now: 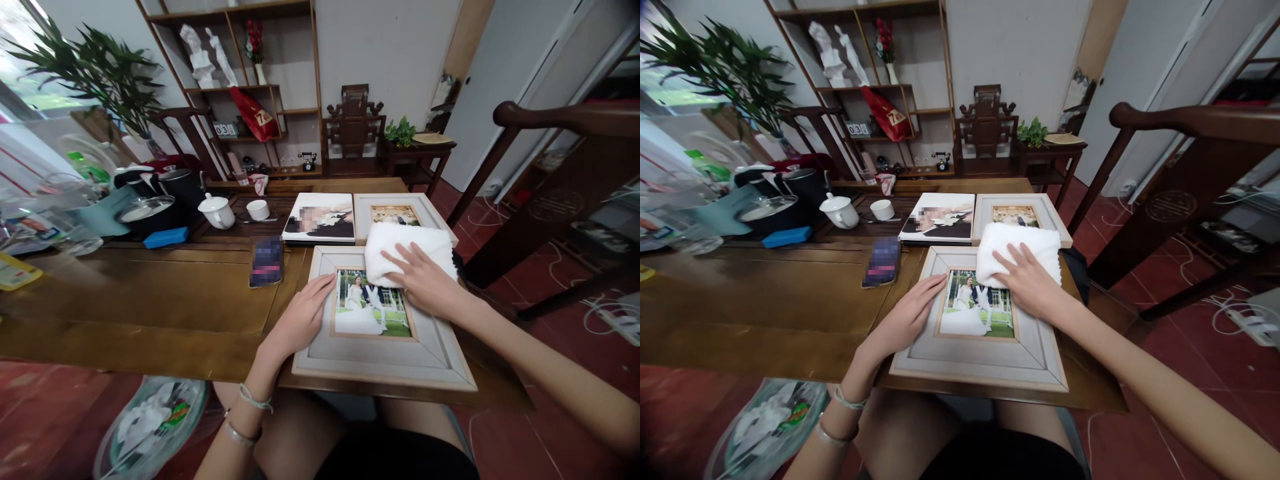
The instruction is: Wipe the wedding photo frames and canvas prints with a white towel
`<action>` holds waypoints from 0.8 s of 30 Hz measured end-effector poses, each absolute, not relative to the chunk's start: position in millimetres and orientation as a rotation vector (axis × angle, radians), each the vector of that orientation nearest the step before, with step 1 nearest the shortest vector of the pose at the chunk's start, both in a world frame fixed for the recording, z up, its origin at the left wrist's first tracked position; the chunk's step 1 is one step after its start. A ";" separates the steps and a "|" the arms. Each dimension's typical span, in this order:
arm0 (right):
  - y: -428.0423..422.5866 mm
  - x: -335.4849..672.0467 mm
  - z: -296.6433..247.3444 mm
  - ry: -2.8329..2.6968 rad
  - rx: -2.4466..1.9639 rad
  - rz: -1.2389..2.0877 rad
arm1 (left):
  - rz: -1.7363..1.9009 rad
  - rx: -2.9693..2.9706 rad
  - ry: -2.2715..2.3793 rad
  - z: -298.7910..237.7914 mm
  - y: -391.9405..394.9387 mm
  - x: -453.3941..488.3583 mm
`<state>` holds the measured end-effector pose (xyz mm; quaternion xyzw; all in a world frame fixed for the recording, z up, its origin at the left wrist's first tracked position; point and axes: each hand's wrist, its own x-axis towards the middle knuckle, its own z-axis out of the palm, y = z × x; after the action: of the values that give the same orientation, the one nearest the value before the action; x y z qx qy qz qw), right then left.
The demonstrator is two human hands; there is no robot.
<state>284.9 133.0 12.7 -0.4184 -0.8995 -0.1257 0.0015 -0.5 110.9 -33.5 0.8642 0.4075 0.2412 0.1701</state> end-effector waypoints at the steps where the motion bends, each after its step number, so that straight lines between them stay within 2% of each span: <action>1: 123.4 282.2 14.6 -2.861 -1.296 -0.340 | 0.688 2.453 1.161 -33.6 110.9 -0.4; 5: 53.8 273.2 26.9 -2.974 -1.235 -0.003 | 0.687 2.460 1.166 -33.8 110.5 -0.1; 8: 5.4 271.6 36.0 -2.997 -1.021 0.239 | 0.704 2.475 1.153 -34.1 110.4 0.5; 11: -6.2 271.2 37.9 -2.969 -0.975 0.307 | 0.712 2.481 1.152 -34.1 110.6 1.4; 14: 20.5 272.3 29.8 -2.911 -1.078 0.222 | 0.694 2.473 1.171 -33.0 110.4 2.0; 21: 117.0 280.7 7.3 -2.756 -1.381 -0.349 | 0.681 2.444 1.183 -29.0 109.3 2.0; 24: 123.3 275.8 10.1 -2.757 -1.404 -0.347 | 0.687 2.439 1.181 -29.4 109.5 2.1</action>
<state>275.8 123.3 10.1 -0.4508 -0.8855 -0.1114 0.0142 2.1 109.5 -29.4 0.8595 0.4161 0.2422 0.1719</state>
